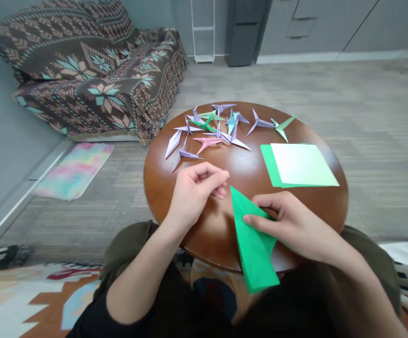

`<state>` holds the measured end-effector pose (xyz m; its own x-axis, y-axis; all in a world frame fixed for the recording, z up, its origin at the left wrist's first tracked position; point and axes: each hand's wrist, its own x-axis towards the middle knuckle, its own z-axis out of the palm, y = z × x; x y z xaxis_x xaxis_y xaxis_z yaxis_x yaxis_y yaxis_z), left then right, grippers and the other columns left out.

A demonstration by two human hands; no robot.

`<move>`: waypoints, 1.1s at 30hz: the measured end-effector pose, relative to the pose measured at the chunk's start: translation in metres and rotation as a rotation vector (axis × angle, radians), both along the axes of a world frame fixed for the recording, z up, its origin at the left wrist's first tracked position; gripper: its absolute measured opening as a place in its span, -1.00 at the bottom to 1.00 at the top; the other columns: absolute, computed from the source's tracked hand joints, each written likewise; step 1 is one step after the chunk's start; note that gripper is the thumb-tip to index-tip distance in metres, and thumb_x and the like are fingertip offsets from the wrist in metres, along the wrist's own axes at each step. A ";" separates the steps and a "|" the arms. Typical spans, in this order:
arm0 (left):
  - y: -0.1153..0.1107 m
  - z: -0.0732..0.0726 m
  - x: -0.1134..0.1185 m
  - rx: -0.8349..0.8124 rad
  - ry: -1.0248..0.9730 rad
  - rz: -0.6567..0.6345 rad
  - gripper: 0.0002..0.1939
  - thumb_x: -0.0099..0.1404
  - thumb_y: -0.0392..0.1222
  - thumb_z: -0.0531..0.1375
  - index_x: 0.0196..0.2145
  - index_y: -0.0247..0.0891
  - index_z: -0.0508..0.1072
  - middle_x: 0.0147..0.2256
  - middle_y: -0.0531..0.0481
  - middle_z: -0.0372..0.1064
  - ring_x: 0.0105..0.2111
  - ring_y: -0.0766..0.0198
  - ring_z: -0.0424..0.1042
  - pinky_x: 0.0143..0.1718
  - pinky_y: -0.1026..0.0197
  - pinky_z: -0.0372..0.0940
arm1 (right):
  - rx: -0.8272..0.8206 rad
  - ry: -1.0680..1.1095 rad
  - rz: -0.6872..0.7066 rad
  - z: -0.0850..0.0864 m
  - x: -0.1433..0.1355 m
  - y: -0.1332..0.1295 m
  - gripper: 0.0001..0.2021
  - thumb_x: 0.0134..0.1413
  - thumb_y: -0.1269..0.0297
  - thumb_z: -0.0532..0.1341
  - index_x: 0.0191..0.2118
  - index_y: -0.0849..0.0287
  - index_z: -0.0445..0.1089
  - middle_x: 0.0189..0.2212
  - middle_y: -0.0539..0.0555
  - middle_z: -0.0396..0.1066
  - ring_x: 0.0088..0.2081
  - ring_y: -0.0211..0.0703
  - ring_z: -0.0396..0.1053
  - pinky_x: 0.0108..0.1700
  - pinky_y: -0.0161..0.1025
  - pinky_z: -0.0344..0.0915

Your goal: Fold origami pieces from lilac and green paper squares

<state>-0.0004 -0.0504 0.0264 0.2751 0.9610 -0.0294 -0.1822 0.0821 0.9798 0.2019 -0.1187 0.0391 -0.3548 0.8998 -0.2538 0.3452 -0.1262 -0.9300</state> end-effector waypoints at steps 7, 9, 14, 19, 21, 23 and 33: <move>-0.004 0.006 0.001 -0.099 0.136 -0.366 -0.70 0.15 -0.06 0.48 -0.46 -0.34 0.55 -0.58 0.03 0.48 -0.58 0.39 0.45 -0.49 0.39 0.38 | 0.019 0.020 -0.034 -0.004 0.006 0.004 -0.80 0.26 0.13 0.32 -0.28 0.15 0.54 -0.45 -0.06 0.36 -0.42 -0.24 0.19 -0.41 -0.30 0.14; -0.005 0.006 0.002 -0.098 0.157 -0.360 -0.72 0.14 -0.10 0.49 -0.46 -0.34 0.54 -0.59 0.04 0.49 -0.59 0.41 0.45 -0.48 0.40 0.37 | 0.020 0.019 -0.053 -0.004 0.007 0.005 -0.80 0.25 0.12 0.34 -0.26 0.15 0.57 -0.43 -0.06 0.41 -0.41 -0.23 0.22 -0.40 -0.30 0.16; -0.005 0.003 0.003 -0.057 0.154 -0.286 -0.73 0.17 -0.09 0.48 -0.43 -0.33 0.57 -0.57 0.05 0.50 -0.59 0.39 0.45 -0.47 0.37 0.39 | -0.028 0.061 -0.101 -0.005 0.004 0.008 -0.73 0.20 0.04 0.39 -0.23 0.16 0.63 -0.38 -0.03 0.54 -0.38 -0.19 0.34 -0.34 -0.30 0.26; -0.006 0.002 0.003 -0.043 0.173 -0.270 -0.73 0.16 -0.08 0.48 -0.45 -0.33 0.57 -0.59 0.06 0.48 -0.59 0.39 0.44 -0.47 0.36 0.38 | -0.038 0.074 -0.099 -0.006 0.003 0.009 -0.66 0.16 -0.04 0.40 -0.22 0.17 0.65 -0.38 0.00 0.55 -0.38 -0.15 0.37 -0.33 -0.27 0.31; -0.006 0.002 0.003 -0.039 0.162 -0.271 -0.74 0.17 -0.09 0.48 -0.45 -0.33 0.57 -0.58 0.06 0.48 -0.58 0.40 0.44 -0.47 0.38 0.37 | -0.033 0.073 -0.104 -0.007 0.004 0.009 -0.69 0.16 -0.02 0.41 -0.25 0.16 0.64 -0.38 -0.01 0.55 -0.38 -0.16 0.37 -0.33 -0.28 0.30; -0.005 0.001 0.002 -0.051 0.161 -0.288 -0.75 0.17 -0.11 0.48 -0.45 -0.33 0.56 -0.58 0.07 0.48 -0.58 0.41 0.44 -0.47 0.39 0.36 | -0.027 0.081 -0.113 -0.006 0.004 0.009 -0.72 0.16 0.01 0.42 -0.30 0.16 0.63 -0.41 -0.02 0.53 -0.39 -0.18 0.36 -0.34 -0.29 0.29; -0.004 0.000 0.006 -0.107 0.169 -0.414 -0.68 0.15 -0.06 0.49 -0.52 -0.32 0.52 -0.59 0.05 0.48 -0.59 0.38 0.45 -0.45 0.35 0.39 | -0.001 0.022 -0.158 -0.007 0.007 0.010 -0.72 0.16 0.05 0.41 -0.36 0.19 0.60 -0.46 -0.01 0.48 -0.42 -0.22 0.28 -0.39 -0.30 0.22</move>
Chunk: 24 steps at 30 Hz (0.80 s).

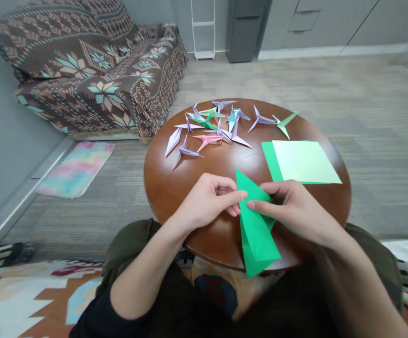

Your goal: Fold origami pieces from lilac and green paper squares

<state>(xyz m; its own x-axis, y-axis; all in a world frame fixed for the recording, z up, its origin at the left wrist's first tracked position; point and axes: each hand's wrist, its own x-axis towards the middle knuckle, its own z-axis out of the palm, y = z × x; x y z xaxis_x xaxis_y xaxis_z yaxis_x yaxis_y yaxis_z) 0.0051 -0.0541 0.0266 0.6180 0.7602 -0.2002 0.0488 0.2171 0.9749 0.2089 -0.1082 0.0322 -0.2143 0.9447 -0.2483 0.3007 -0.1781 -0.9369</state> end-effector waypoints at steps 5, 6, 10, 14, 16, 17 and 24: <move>0.003 -0.002 -0.001 0.030 -0.009 -0.048 -0.70 0.22 -0.05 0.45 -0.47 -0.32 0.54 -0.56 0.03 0.51 -0.56 0.37 0.49 -0.42 0.35 0.39 | -0.033 -0.017 0.003 0.001 0.003 0.000 -0.74 0.13 0.09 0.41 -0.36 0.22 0.60 -0.49 -0.01 0.43 -0.45 -0.25 0.25 -0.43 -0.30 0.18; 0.003 -0.003 -0.002 0.040 -0.010 -0.059 -0.70 0.24 -0.06 0.43 -0.47 -0.33 0.54 -0.55 0.03 0.51 -0.55 0.38 0.49 -0.42 0.36 0.39 | -0.040 -0.016 0.007 0.001 0.003 0.001 -0.74 0.12 0.09 0.41 -0.36 0.21 0.60 -0.50 -0.02 0.43 -0.46 -0.26 0.24 -0.44 -0.30 0.18; 0.002 -0.004 -0.001 0.061 -0.009 -0.058 -0.73 0.23 -0.13 0.43 -0.49 -0.34 0.52 -0.57 0.05 0.49 -0.57 0.41 0.45 -0.45 0.39 0.35 | -0.041 -0.015 0.001 0.001 0.003 0.002 -0.75 0.07 0.11 0.43 -0.42 0.21 0.57 -0.53 -0.04 0.40 -0.49 -0.29 0.20 -0.48 -0.33 0.13; -0.002 -0.007 0.004 0.046 -0.011 0.021 -0.72 0.18 -0.16 0.44 -0.53 -0.33 0.47 -0.63 0.10 0.40 -0.62 0.45 0.35 -0.53 0.40 0.27 | -0.029 0.009 -0.016 0.001 0.000 0.001 -0.76 0.04 0.14 0.43 -0.45 0.21 0.54 -0.55 -0.05 0.38 -0.50 -0.30 0.19 -0.49 -0.34 0.10; -0.004 -0.008 0.007 0.034 -0.018 0.054 -0.74 0.15 -0.15 0.46 -0.49 -0.34 0.50 -0.62 0.11 0.40 -0.62 0.45 0.32 -0.56 0.40 0.23 | -0.022 0.026 -0.020 0.000 -0.001 0.000 -0.77 0.04 0.15 0.43 -0.45 0.21 0.54 -0.55 -0.05 0.39 -0.50 -0.30 0.19 -0.49 -0.34 0.11; -0.004 -0.008 0.008 0.027 -0.022 0.062 -0.74 0.13 -0.13 0.48 -0.46 -0.35 0.53 -0.60 0.11 0.41 -0.62 0.45 0.31 -0.57 0.40 0.22 | -0.020 0.031 -0.021 0.000 -0.001 0.000 -0.77 0.05 0.15 0.42 -0.46 0.20 0.55 -0.55 -0.05 0.40 -0.51 -0.30 0.20 -0.49 -0.34 0.11; -0.002 -0.005 0.005 0.025 -0.032 0.020 -0.74 0.09 -0.13 0.51 -0.44 -0.35 0.59 -0.60 0.10 0.41 -0.61 0.46 0.29 -0.56 0.39 0.19 | -0.032 0.045 0.005 -0.001 0.000 0.000 -0.81 0.06 0.16 0.43 -0.41 0.19 0.60 -0.52 -0.03 0.49 -0.49 -0.28 0.26 -0.47 -0.34 0.17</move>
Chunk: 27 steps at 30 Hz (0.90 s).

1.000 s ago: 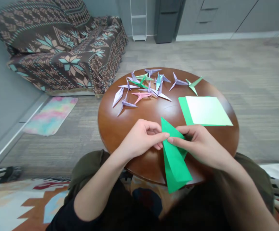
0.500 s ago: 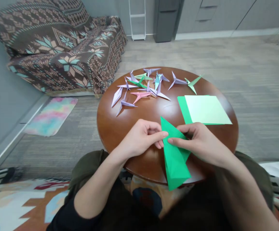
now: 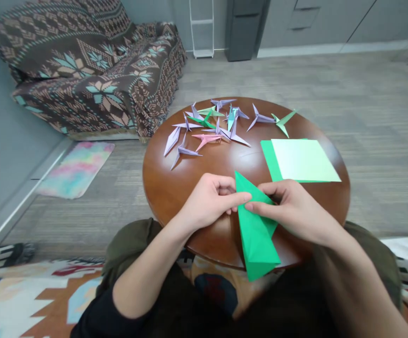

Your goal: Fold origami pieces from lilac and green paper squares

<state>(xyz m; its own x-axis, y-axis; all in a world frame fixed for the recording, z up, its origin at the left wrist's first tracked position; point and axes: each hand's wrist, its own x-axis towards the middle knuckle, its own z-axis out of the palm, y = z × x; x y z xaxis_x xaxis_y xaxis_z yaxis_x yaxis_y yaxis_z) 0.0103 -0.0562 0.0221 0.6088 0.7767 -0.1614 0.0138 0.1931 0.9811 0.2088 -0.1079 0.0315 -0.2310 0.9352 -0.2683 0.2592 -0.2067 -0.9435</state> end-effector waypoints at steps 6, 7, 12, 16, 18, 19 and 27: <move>0.003 -0.001 -0.003 0.005 0.003 -0.011 -0.76 0.15 -0.13 0.49 -0.44 -0.36 0.59 -0.61 0.10 0.41 -0.61 0.46 0.33 -0.52 0.40 0.23 | 0.022 -0.014 0.014 -0.001 0.000 0.000 -0.75 0.14 0.08 0.40 -0.35 0.18 0.64 -0.46 0.00 0.54 -0.45 -0.25 0.31 -0.44 -0.32 0.22; 0.003 -0.002 -0.003 0.000 0.002 -0.001 -0.75 0.15 -0.13 0.48 -0.45 -0.36 0.58 -0.61 0.10 0.42 -0.61 0.46 0.34 -0.52 0.40 0.24 | 0.035 -0.021 0.009 -0.001 0.000 0.000 -0.74 0.15 0.07 0.39 -0.34 0.18 0.64 -0.46 0.00 0.53 -0.45 -0.24 0.31 -0.43 -0.32 0.22; 0.003 -0.002 -0.003 -0.038 -0.005 0.087 -0.74 0.12 -0.15 0.51 -0.49 -0.35 0.57 -0.61 0.08 0.47 -0.60 0.44 0.41 -0.50 0.42 0.30 | 0.068 -0.066 -0.033 -0.002 0.001 0.001 -0.73 0.12 0.05 0.41 -0.38 0.19 0.61 -0.49 -0.02 0.48 -0.45 -0.25 0.30 -0.43 -0.33 0.22; 0.002 -0.001 -0.002 -0.047 0.001 0.076 -0.77 0.11 -0.15 0.52 -0.46 -0.35 0.61 -0.61 0.05 0.49 -0.59 0.42 0.45 -0.49 0.42 0.33 | 0.032 -0.071 0.002 -0.002 0.003 0.002 -0.67 0.14 -0.01 0.40 -0.35 0.20 0.62 -0.49 -0.01 0.46 -0.45 -0.25 0.28 -0.42 -0.32 0.20; 0.001 0.000 -0.001 -0.034 0.006 0.075 -0.77 0.12 -0.14 0.51 -0.46 -0.35 0.61 -0.61 0.05 0.49 -0.61 0.43 0.43 -0.51 0.42 0.32 | 0.023 -0.057 0.008 -0.001 0.004 0.003 -0.67 0.12 -0.01 0.42 -0.35 0.20 0.63 -0.49 -0.01 0.46 -0.46 -0.26 0.26 -0.43 -0.31 0.19; 0.001 0.001 -0.001 -0.031 0.014 0.074 -0.76 0.12 -0.14 0.51 -0.47 -0.35 0.61 -0.61 0.05 0.48 -0.62 0.43 0.42 -0.52 0.42 0.31 | 0.021 -0.048 0.002 -0.001 0.004 0.003 -0.68 0.10 0.00 0.43 -0.36 0.20 0.63 -0.49 -0.01 0.46 -0.46 -0.26 0.26 -0.43 -0.31 0.19; -0.006 0.002 0.000 -0.003 0.058 0.060 -0.86 0.12 -0.24 0.47 -0.38 -0.34 0.64 -0.45 0.00 0.60 -0.48 0.37 0.52 -0.42 0.39 0.39 | 0.130 0.086 -0.282 -0.005 -0.001 0.005 -0.75 -0.03 0.08 0.52 -0.43 0.16 0.62 -0.53 -0.02 0.48 -0.50 -0.25 0.29 -0.46 -0.31 0.22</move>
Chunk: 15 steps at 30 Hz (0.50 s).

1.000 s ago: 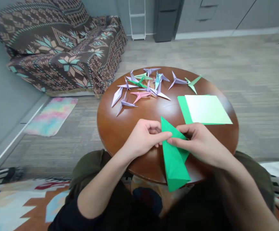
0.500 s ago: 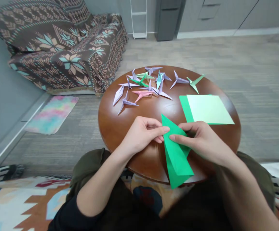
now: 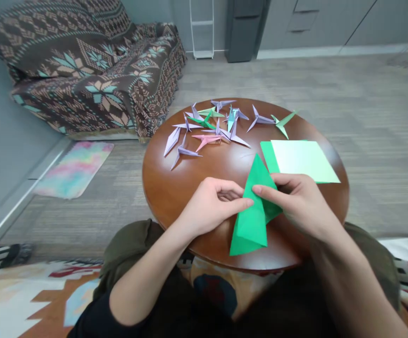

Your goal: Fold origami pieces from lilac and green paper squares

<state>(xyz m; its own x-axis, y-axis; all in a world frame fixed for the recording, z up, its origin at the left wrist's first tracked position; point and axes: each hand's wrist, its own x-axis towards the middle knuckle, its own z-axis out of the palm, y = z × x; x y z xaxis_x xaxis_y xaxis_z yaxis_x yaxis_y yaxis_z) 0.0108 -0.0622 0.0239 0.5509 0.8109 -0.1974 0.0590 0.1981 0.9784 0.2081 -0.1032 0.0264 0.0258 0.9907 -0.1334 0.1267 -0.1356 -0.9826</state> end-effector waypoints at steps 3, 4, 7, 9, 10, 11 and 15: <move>-0.004 0.002 0.001 0.070 -0.066 0.169 -0.86 0.14 -0.26 0.45 -0.31 -0.32 0.65 -0.38 -0.02 0.65 -0.40 0.30 0.60 -0.32 0.35 0.45 | 0.058 0.067 -0.047 -0.002 -0.003 0.001 -0.76 -0.06 0.09 0.54 -0.42 0.15 0.63 -0.50 -0.01 0.55 -0.48 -0.22 0.36 -0.41 -0.29 0.31; -0.005 0.003 0.001 0.100 -0.072 0.210 -0.85 0.14 -0.26 0.45 -0.30 -0.31 0.66 -0.38 -0.02 0.66 -0.39 0.28 0.61 -0.32 0.34 0.47 | 0.070 0.071 -0.034 -0.002 -0.003 0.000 -0.77 -0.05 0.09 0.54 -0.42 0.15 0.63 -0.48 0.01 0.57 -0.46 -0.19 0.40 -0.38 -0.28 0.35; -0.007 0.007 -0.001 0.163 -0.058 0.251 -0.86 0.15 -0.26 0.44 -0.28 -0.29 0.68 -0.34 -0.04 0.68 -0.33 0.21 0.66 -0.26 0.30 0.52 | 0.089 0.058 0.021 -0.002 -0.003 0.000 -0.80 -0.03 0.12 0.54 -0.40 0.14 0.65 -0.43 0.04 0.64 -0.39 -0.12 0.49 -0.28 -0.24 0.43; -0.007 0.008 -0.003 0.166 -0.053 0.235 -0.84 0.15 -0.25 0.45 -0.27 -0.28 0.70 -0.32 -0.05 0.69 -0.30 0.16 0.67 -0.22 0.25 0.55 | 0.092 0.061 0.038 -0.001 -0.003 0.000 -0.80 -0.02 0.12 0.53 -0.37 0.13 0.67 -0.39 0.05 0.66 -0.36 -0.08 0.53 -0.25 -0.22 0.46; -0.007 0.009 -0.004 0.164 -0.055 0.226 -0.83 0.15 -0.25 0.46 -0.26 -0.28 0.71 -0.31 -0.06 0.69 -0.29 0.14 0.68 -0.22 0.24 0.56 | 0.090 0.063 0.044 -0.001 -0.003 -0.001 -0.80 -0.01 0.11 0.53 -0.35 0.12 0.69 -0.37 0.06 0.67 -0.35 -0.07 0.54 -0.25 -0.21 0.47; -0.007 0.009 -0.005 0.162 -0.055 0.219 -0.83 0.15 -0.24 0.46 -0.26 -0.28 0.72 -0.31 -0.06 0.69 -0.29 0.13 0.68 -0.22 0.23 0.57 | 0.086 0.063 0.050 -0.001 -0.003 0.000 -0.80 0.01 0.10 0.52 -0.33 0.12 0.69 -0.36 0.06 0.68 -0.34 -0.06 0.55 -0.25 -0.20 0.48; -0.006 0.009 -0.007 0.148 -0.040 0.198 -0.86 0.15 -0.23 0.47 -0.29 -0.28 0.73 -0.32 -0.07 0.69 -0.32 0.11 0.68 -0.31 0.25 0.55 | 0.068 0.051 0.081 -0.001 -0.001 0.000 -0.80 0.03 0.10 0.52 -0.31 0.11 0.71 -0.37 0.06 0.68 -0.36 -0.08 0.55 -0.27 -0.22 0.46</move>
<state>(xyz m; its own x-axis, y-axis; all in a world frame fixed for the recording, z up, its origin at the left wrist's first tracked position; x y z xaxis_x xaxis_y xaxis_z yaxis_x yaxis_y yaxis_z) 0.0033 -0.0683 0.0325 0.3833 0.9223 -0.0493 -0.0061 0.0559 0.9984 0.2068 -0.1034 0.0251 -0.0597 0.9961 -0.0645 0.0841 -0.0593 -0.9947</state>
